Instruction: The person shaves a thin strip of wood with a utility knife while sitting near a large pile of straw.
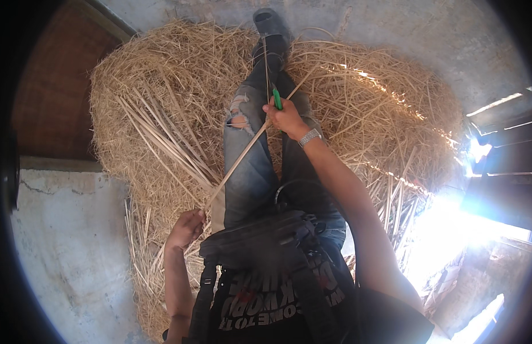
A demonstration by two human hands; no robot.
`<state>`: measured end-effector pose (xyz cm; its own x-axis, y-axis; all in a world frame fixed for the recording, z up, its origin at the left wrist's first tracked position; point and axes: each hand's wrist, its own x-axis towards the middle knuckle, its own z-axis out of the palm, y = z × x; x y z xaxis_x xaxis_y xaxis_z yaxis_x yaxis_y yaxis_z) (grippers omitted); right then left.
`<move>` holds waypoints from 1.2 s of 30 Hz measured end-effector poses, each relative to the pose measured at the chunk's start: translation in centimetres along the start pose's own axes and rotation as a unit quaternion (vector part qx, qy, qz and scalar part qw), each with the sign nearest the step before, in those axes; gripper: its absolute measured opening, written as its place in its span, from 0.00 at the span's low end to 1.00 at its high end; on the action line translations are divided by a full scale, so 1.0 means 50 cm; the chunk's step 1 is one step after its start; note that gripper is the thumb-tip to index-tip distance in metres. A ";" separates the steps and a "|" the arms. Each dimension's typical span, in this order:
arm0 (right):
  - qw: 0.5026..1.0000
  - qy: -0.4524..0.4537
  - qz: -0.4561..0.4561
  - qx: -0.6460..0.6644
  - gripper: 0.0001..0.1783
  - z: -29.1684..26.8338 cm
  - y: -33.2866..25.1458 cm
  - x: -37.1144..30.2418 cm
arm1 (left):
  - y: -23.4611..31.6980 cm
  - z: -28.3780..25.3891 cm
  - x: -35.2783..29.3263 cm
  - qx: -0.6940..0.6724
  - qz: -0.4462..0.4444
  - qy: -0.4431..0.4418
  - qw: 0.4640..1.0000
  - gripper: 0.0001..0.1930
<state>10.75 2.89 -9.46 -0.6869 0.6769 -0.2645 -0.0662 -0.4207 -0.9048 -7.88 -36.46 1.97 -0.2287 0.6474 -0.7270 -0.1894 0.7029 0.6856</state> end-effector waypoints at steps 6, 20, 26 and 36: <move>0.993 0.098 -0.066 0.025 0.10 -0.016 -0.055 -0.029 | -0.022 0.002 0.006 -0.037 0.008 -0.010 0.999 0.18; 0.764 0.131 -0.372 -0.511 0.22 0.053 -0.148 -0.161 | 0.073 0.127 0.103 -0.189 0.336 0.089 0.918 0.13; 0.705 -0.036 -0.472 -0.527 0.26 0.197 -0.190 -0.187 | 0.143 0.202 0.152 -0.136 0.391 0.064 0.908 0.09; 0.710 -0.156 -0.461 -0.509 0.33 0.263 -0.151 -0.155 | 0.079 0.216 0.240 -0.099 0.385 0.050 0.916 0.03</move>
<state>7.06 -7.14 3.84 -0.8287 0.1475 0.5400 -0.1442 0.8758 -0.4606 -1.07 -22.75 -4.47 -0.4520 0.8917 -0.0249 -0.1017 -0.0237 0.9945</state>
